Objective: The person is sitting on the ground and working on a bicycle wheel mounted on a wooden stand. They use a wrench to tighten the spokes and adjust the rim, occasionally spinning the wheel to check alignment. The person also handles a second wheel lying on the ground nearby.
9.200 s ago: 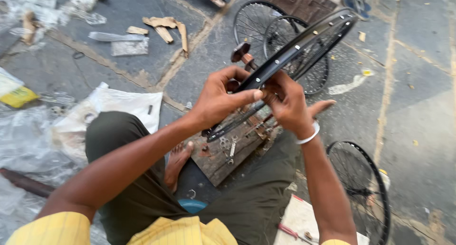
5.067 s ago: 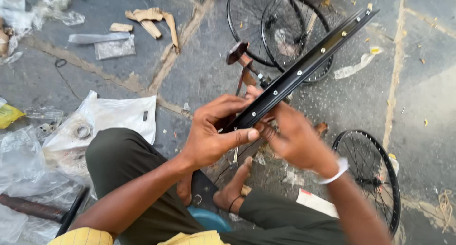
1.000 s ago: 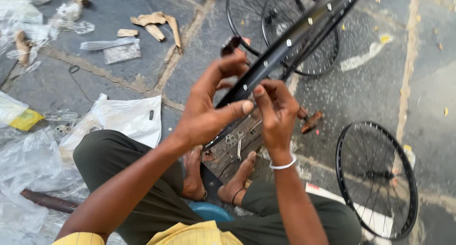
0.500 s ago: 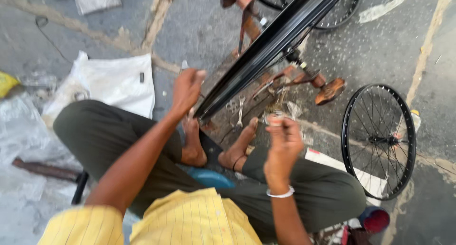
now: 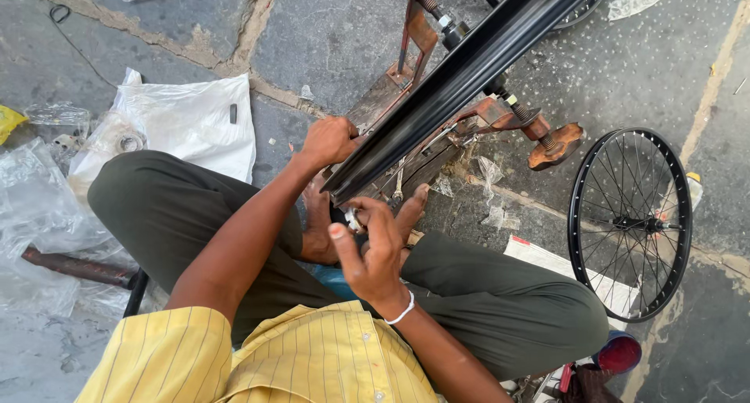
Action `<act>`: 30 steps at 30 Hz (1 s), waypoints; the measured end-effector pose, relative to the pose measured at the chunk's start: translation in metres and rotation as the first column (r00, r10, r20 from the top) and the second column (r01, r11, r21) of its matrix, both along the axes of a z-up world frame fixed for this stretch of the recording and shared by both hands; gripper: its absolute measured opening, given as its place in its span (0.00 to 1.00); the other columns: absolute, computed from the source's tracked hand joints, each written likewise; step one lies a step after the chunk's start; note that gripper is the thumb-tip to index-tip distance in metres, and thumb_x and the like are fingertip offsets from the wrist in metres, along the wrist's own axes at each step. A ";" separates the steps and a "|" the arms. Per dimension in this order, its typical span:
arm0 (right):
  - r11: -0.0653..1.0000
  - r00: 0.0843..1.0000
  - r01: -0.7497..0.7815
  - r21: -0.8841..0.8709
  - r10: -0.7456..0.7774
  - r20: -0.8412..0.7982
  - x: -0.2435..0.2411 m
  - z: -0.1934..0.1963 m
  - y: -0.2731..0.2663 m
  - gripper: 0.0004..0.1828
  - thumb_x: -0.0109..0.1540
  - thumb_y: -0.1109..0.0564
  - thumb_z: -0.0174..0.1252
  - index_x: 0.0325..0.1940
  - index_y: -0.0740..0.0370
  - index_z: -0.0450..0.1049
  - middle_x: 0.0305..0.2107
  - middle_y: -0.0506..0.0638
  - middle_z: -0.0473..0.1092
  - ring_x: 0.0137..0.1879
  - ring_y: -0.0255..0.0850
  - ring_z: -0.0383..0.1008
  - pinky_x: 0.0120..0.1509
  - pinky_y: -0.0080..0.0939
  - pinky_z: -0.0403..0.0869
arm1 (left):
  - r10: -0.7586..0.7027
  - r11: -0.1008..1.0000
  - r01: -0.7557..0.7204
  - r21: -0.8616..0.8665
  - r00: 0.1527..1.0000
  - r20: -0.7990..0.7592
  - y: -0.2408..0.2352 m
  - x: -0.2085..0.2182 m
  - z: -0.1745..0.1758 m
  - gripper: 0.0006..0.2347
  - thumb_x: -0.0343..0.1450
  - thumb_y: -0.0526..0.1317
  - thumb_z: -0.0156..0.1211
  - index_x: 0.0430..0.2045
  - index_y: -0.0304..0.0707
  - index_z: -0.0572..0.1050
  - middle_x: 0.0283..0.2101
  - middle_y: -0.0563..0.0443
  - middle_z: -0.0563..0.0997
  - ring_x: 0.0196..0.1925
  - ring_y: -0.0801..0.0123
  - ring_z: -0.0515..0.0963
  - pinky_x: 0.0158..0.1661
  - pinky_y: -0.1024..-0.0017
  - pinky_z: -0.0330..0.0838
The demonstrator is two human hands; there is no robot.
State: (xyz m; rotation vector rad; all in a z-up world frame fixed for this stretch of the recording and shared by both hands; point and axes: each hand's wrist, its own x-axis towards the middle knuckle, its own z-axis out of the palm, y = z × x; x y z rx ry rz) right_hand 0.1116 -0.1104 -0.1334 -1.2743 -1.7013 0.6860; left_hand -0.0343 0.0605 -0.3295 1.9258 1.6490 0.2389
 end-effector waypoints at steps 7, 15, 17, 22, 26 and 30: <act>1.000 1.000 0.008 -0.009 -0.008 -0.028 -0.009 -0.016 0.007 0.21 0.61 0.51 0.71 0.45 0.71 0.73 0.36 0.55 0.72 0.40 0.44 0.73 0.59 0.39 0.66 | 0.017 1.000 -0.017 -0.026 1.000 -0.003 -0.002 0.002 0.018 0.20 0.69 0.57 0.62 0.26 0.37 0.85 0.28 0.31 0.81 0.35 0.41 0.82 0.40 0.51 0.75; 0.972 0.986 0.048 0.229 -0.083 0.148 -0.009 -0.013 0.014 0.14 0.63 0.53 0.68 0.35 0.63 0.71 0.32 0.51 0.74 0.41 0.47 0.77 0.82 0.72 0.31 | 0.031 1.000 -0.031 -0.007 0.999 0.025 -0.005 0.002 0.020 0.20 0.69 0.57 0.62 0.26 0.36 0.84 0.28 0.31 0.81 0.34 0.40 0.82 0.40 0.51 0.75; 0.974 0.985 0.042 0.221 -0.077 0.152 -0.009 -0.013 0.015 0.15 0.63 0.53 0.68 0.34 0.62 0.70 0.32 0.51 0.74 0.40 0.46 0.77 0.83 0.72 0.29 | 0.029 1.000 -0.028 -0.005 0.999 0.026 -0.004 0.002 0.019 0.21 0.69 0.57 0.61 0.26 0.36 0.84 0.27 0.31 0.81 0.34 0.40 0.82 0.40 0.52 0.75; 0.981 0.987 0.062 0.183 -0.087 0.132 -0.011 -0.023 0.014 0.15 0.59 0.56 0.70 0.37 0.68 0.72 0.28 0.53 0.72 0.35 0.47 0.76 0.67 0.66 0.50 | 0.024 0.999 -0.023 -0.022 0.999 0.034 -0.003 0.003 0.019 0.21 0.70 0.57 0.59 0.25 0.37 0.84 0.25 0.32 0.81 0.31 0.42 0.82 0.40 0.54 0.75; 0.981 0.997 0.041 0.188 -0.052 0.053 -0.012 -0.034 0.016 0.14 0.62 0.59 0.69 0.41 0.71 0.72 0.32 0.57 0.73 0.36 0.48 0.75 0.43 0.45 0.74 | 0.021 0.995 -0.021 -0.098 1.000 0.008 -0.003 0.002 0.027 0.22 0.72 0.58 0.57 0.24 0.36 0.84 0.24 0.33 0.81 0.29 0.43 0.81 0.39 0.55 0.75; 0.965 0.995 0.023 0.263 -0.049 0.092 -0.012 -0.042 0.017 0.14 0.60 0.61 0.69 0.39 0.70 0.70 0.33 0.57 0.72 0.37 0.51 0.75 0.42 0.46 0.73 | 0.035 0.998 -0.035 -0.059 0.999 -0.002 -0.004 0.004 0.029 0.24 0.70 0.61 0.60 0.23 0.34 0.84 0.24 0.32 0.80 0.29 0.44 0.82 0.38 0.54 0.74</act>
